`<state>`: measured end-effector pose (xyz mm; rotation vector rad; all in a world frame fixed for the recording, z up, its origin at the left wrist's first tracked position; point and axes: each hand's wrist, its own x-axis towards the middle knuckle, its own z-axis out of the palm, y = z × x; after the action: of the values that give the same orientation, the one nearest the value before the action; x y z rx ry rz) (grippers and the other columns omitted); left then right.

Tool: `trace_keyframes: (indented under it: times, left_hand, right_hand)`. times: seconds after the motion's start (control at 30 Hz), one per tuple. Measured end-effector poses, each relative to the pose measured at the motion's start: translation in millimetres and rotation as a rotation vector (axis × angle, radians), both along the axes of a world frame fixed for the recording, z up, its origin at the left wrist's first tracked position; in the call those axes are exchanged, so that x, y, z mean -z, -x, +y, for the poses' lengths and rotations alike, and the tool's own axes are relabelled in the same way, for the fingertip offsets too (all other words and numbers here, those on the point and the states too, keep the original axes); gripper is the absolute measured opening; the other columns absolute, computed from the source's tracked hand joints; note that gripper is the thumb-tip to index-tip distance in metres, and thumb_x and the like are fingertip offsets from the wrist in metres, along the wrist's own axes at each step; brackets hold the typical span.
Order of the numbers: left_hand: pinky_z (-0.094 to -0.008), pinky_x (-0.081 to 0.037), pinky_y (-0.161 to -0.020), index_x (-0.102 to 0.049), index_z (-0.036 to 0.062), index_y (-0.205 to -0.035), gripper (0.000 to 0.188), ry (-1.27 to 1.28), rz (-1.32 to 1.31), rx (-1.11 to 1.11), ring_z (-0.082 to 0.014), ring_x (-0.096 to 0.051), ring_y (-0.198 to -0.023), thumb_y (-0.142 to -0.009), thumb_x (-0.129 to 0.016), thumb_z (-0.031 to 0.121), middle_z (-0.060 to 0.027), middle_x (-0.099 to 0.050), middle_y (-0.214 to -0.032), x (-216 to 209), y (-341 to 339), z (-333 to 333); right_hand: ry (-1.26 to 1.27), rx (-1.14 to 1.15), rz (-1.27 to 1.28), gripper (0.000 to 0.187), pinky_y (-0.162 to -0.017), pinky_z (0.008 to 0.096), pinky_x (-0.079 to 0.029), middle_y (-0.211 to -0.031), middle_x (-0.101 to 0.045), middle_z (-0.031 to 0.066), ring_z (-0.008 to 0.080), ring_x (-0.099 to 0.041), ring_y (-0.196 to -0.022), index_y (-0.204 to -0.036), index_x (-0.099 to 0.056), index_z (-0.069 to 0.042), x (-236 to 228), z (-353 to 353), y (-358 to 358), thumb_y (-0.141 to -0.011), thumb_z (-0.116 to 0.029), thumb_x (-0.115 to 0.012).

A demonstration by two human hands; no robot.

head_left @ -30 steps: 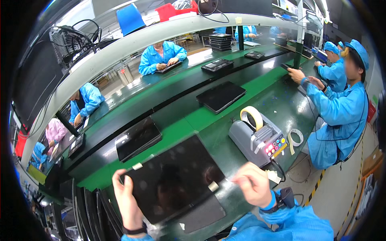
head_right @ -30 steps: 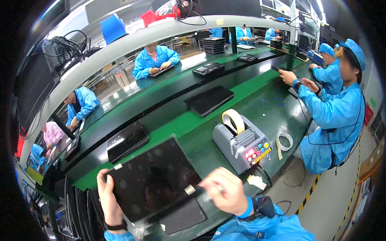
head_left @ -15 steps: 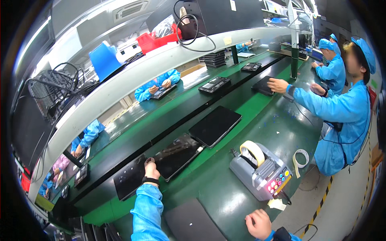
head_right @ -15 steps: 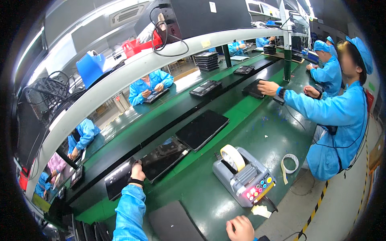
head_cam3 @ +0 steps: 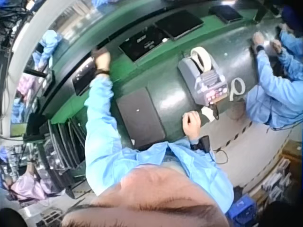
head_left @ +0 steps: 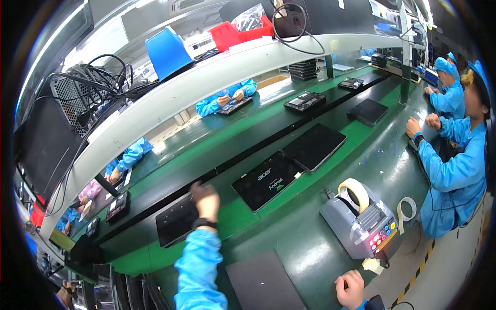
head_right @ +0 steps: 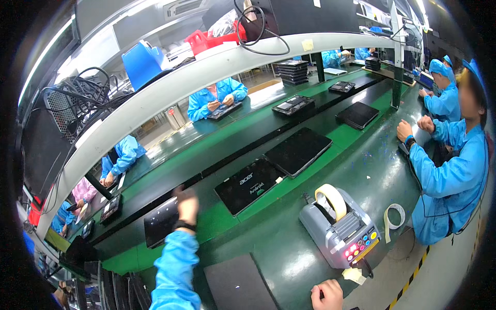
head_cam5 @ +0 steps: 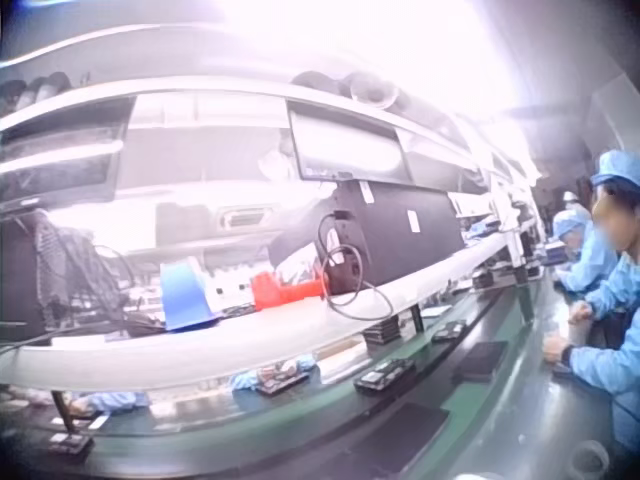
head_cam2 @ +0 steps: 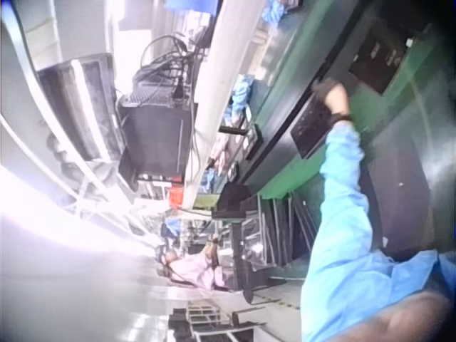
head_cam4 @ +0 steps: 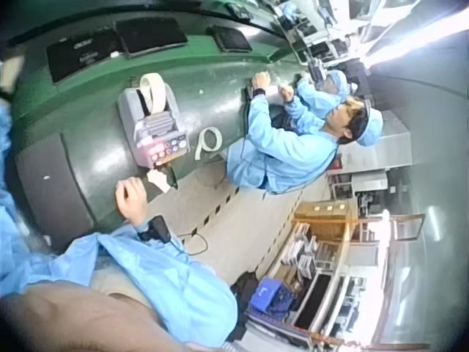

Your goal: The person assembles tablets on a production line by applying protective film to the tablets and stacking components, using a tape dispenser for the film.

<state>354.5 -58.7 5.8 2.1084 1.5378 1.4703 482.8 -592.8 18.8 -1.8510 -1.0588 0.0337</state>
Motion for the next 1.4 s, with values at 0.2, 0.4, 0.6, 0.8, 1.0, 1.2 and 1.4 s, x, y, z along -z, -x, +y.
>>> trace_keyframes:
  times: [0.2, 0.4, 0.6, 0.8, 1.0, 1.2, 1.4]
  left_hand:
    - [-0.0441, -0.044, -0.094, -0.062, -0.0055, -0.109, 0.059, 0.609, 0.394, -0.514, -0.0424, -0.055, -0.111, -0.085, -0.056, 0.048, -0.0301, -0.058, -0.115, -31.8, 235.3, -10.9]
    - [-0.0367, -0.042, -0.096, -0.059, -0.0063, -0.116, 0.069, 0.827, -0.103, -0.177, -0.0307, -0.055, -0.114, -0.083, -0.060, 0.055, -0.0198, -0.058, -0.123, 10.7, 298.1, 21.3]
    - [-0.0389, -0.051, -0.079, -0.063, 0.0054, -0.113, 0.043, 0.996, -0.767, 0.210, -0.0235, -0.065, -0.091, -0.088, -0.061, 0.041, -0.0100, -0.067, -0.108, -37.5, 265.8, -20.5]
    - [-0.0380, -0.046, -0.077, -0.050, -0.0149, -0.104, 0.050, 0.285, -0.368, -0.275, -0.0237, -0.054, -0.082, -0.088, -0.065, 0.031, -0.0187, -0.059, -0.096, -43.1, 216.1, -121.8]
    - [-0.0369, -0.044, -0.092, -0.042, -0.0040, -0.127, 0.044, 0.133, -1.117, 0.226, -0.0235, -0.052, -0.108, -0.097, -0.051, 0.028, -0.0153, -0.050, -0.125, -89.0, 137.2, -351.8]
    - [-0.0346, -0.039, -0.095, -0.048, 0.0008, -0.119, 0.031, 0.547, -1.488, 0.184, -0.0239, -0.050, -0.106, -0.089, -0.057, 0.005, -0.0124, -0.051, -0.118, -66.5, 83.5, -500.5]
    - [-0.0285, -0.052, -0.066, -0.049, -0.0012, -0.110, 0.031, 1.001, -1.022, 0.395, -0.0206, -0.062, -0.070, -0.098, -0.048, 0.027, -0.0165, -0.063, -0.091, -53.0, 93.4, -553.0]
  right_hand:
    - [0.011, 0.060, -0.079, 0.012, -0.057, 0.0372, -0.039, -0.062, -0.052, 0.0082, 0.0267, -0.050, -0.061, -0.064, -0.057, -0.005, 13.0, 2.6, 0.8, -0.075, -0.005, -0.061]
    - [0.003, 0.031, -0.127, 0.013, -0.058, 0.0369, -0.038, -0.060, -0.051, 0.0077, 0.0266, -0.049, -0.058, -0.062, -0.056, -0.005, 12.9, 7.0, 1.5, -0.074, -0.005, -0.062]
    - [0.006, 0.031, -0.128, 0.016, -0.060, 0.0387, -0.039, -0.062, -0.051, 0.0074, 0.0281, -0.050, -0.062, -0.064, -0.055, -0.005, 27.9, -6.8, 0.8, -0.075, -0.010, -0.064]
    - [0.016, -0.096, -0.160, 0.016, -0.059, 0.0360, -0.039, -0.063, -0.054, 0.0073, 0.0259, -0.052, -0.061, -0.065, -0.057, -0.004, 8.9, -5.9, -0.9, -0.080, -0.011, -0.062]
    - [-0.219, -0.552, 0.859, 0.029, -0.067, 0.0258, -0.050, -0.087, -0.066, 0.0062, 0.0140, -0.062, -0.076, -0.111, -0.059, 0.001, -33.3, 41.9, 60.0, -0.093, -0.023, -0.059]
    - [-0.218, -0.527, 0.999, 0.053, -0.080, 0.0285, -0.050, -0.107, -0.059, 0.0126, 0.0144, -0.057, -0.095, -0.128, -0.037, 0.007, -37.1, 92.4, 103.5, -0.093, -0.025, -0.059]
    - [0.055, -0.590, 0.886, 0.043, -0.078, 0.0272, -0.046, -0.101, -0.058, 0.0099, 0.0116, -0.052, -0.090, -0.113, -0.049, 0.008, -30.0, 78.3, 58.8, -0.094, -0.029, -0.057]
